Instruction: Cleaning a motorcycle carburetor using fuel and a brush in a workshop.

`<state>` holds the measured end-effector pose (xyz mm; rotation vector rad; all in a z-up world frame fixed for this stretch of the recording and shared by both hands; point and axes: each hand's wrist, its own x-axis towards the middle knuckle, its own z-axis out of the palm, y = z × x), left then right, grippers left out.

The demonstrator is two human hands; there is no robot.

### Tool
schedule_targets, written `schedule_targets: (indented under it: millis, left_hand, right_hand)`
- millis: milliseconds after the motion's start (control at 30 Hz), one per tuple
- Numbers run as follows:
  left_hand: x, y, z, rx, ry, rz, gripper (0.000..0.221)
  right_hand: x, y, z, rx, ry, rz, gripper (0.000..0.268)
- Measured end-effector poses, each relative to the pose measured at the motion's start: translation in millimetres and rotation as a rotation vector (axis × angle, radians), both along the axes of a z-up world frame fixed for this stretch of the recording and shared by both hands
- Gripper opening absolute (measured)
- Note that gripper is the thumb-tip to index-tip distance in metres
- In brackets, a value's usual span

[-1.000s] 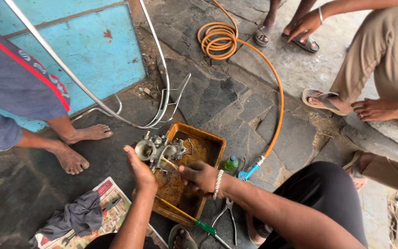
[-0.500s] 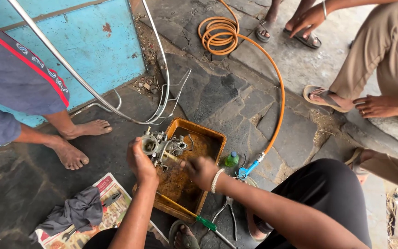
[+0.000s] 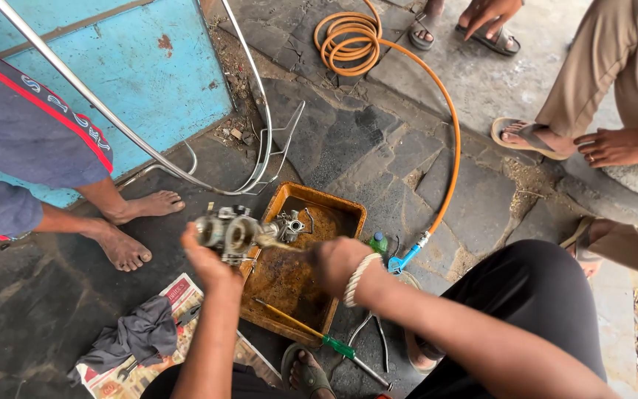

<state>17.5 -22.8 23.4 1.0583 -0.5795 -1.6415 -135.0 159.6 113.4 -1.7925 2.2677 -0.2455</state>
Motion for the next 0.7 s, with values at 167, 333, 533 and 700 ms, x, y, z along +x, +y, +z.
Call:
schedule_targets:
  millis: [167,333,533,700]
  left_hand:
    - [10.0,-7.6,-5.2,0.052,0.339,-0.092,0.044]
    - [-0.2,4.0,-0.5,0.136,0.387,-0.303,0.048]
    - [-9.6,9.1,4.8,0.175,0.295,-0.307,0.047]
    - [-16.6,18.5,-2.7,0.058,0.069,-0.244,0.046]
  right_hand:
    - [-16.0,7.6,22.7,-0.119,-0.036,-0.138,0.032]
    - [-14.7,5.4,23.9,-0.352,-0.133,-0.019,0.032]
    - [-2.8,-4.4,45.4,-0.229,-0.004,0.039,0.032]
    - [-6.7,-12.2,40.0,0.038,0.119,0.069,0.028]
